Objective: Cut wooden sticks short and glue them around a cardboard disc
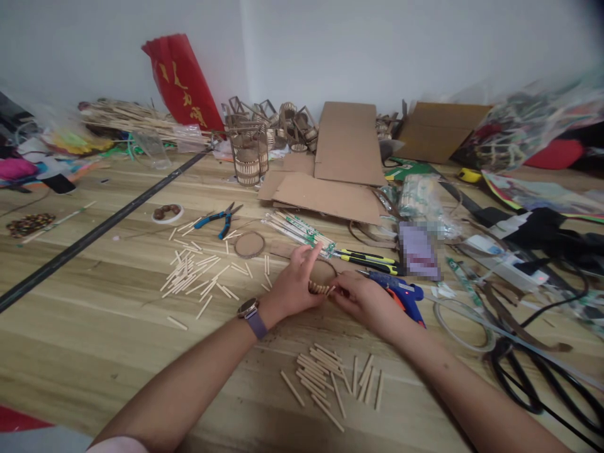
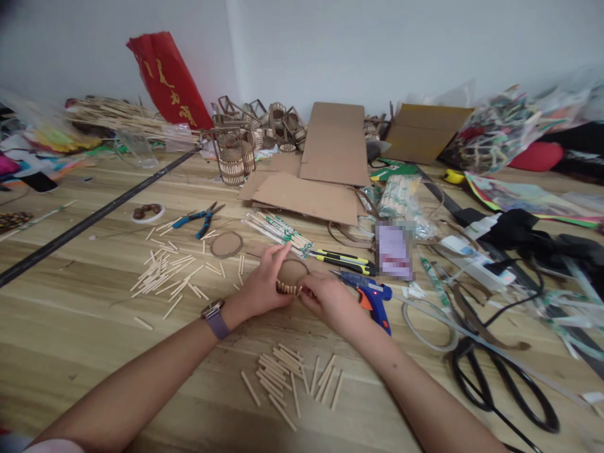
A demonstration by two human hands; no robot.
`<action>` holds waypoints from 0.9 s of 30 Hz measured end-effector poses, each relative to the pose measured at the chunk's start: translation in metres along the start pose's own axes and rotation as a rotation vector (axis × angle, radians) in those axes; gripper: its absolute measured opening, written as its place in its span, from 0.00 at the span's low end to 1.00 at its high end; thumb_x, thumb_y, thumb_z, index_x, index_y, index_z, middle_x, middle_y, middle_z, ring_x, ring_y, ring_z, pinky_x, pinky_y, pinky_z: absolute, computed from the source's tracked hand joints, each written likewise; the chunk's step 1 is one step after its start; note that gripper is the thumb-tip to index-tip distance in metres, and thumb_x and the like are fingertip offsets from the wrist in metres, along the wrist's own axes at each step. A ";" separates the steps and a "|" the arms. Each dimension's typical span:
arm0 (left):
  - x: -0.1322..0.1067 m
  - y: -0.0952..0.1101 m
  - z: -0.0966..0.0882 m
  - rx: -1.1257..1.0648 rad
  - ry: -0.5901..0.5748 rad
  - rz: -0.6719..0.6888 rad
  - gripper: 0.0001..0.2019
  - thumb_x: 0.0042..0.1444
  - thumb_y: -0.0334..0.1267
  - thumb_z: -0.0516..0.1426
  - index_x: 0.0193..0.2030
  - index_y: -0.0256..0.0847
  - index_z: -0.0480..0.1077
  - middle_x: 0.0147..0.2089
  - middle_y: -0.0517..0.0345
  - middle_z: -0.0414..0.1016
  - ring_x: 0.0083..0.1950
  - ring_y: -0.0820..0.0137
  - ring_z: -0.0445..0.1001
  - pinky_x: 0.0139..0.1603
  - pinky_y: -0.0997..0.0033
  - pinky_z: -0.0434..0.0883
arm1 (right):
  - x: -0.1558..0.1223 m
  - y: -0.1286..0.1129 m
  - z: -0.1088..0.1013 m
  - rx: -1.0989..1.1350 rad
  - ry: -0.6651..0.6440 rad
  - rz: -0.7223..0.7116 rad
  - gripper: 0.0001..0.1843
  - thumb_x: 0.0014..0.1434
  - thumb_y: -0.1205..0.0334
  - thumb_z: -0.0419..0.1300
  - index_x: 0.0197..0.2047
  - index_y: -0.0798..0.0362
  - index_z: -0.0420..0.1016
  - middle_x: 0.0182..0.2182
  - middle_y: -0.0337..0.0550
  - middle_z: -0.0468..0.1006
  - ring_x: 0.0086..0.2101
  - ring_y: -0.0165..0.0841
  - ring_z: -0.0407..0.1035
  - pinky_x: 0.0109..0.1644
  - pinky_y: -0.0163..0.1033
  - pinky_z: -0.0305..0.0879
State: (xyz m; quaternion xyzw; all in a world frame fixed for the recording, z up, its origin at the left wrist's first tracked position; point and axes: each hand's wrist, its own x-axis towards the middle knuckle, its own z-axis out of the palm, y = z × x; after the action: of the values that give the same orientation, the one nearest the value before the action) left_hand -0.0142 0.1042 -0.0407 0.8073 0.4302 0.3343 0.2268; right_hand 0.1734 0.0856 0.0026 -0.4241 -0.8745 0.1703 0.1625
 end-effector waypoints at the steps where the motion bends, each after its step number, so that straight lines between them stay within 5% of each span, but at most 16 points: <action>1: 0.000 0.000 0.000 0.001 0.000 0.001 0.51 0.44 0.37 0.65 0.70 0.44 0.39 0.65 0.42 0.47 0.66 0.52 0.55 0.64 0.52 0.62 | 0.000 0.001 0.001 -0.001 0.005 -0.008 0.07 0.58 0.71 0.55 0.32 0.53 0.71 0.29 0.43 0.74 0.31 0.33 0.68 0.34 0.35 0.62; 27: 0.000 0.001 0.001 -0.003 0.015 0.014 0.49 0.45 0.36 0.64 0.70 0.43 0.40 0.64 0.43 0.48 0.65 0.54 0.57 0.63 0.54 0.63 | -0.001 0.011 0.007 0.056 0.067 -0.122 0.06 0.61 0.69 0.54 0.34 0.52 0.71 0.31 0.44 0.74 0.34 0.35 0.68 0.38 0.38 0.65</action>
State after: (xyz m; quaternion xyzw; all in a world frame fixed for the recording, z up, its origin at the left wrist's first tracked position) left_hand -0.0134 0.1038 -0.0409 0.8074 0.4258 0.3426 0.2226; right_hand 0.1787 0.0901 -0.0088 -0.3709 -0.8877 0.1701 0.2134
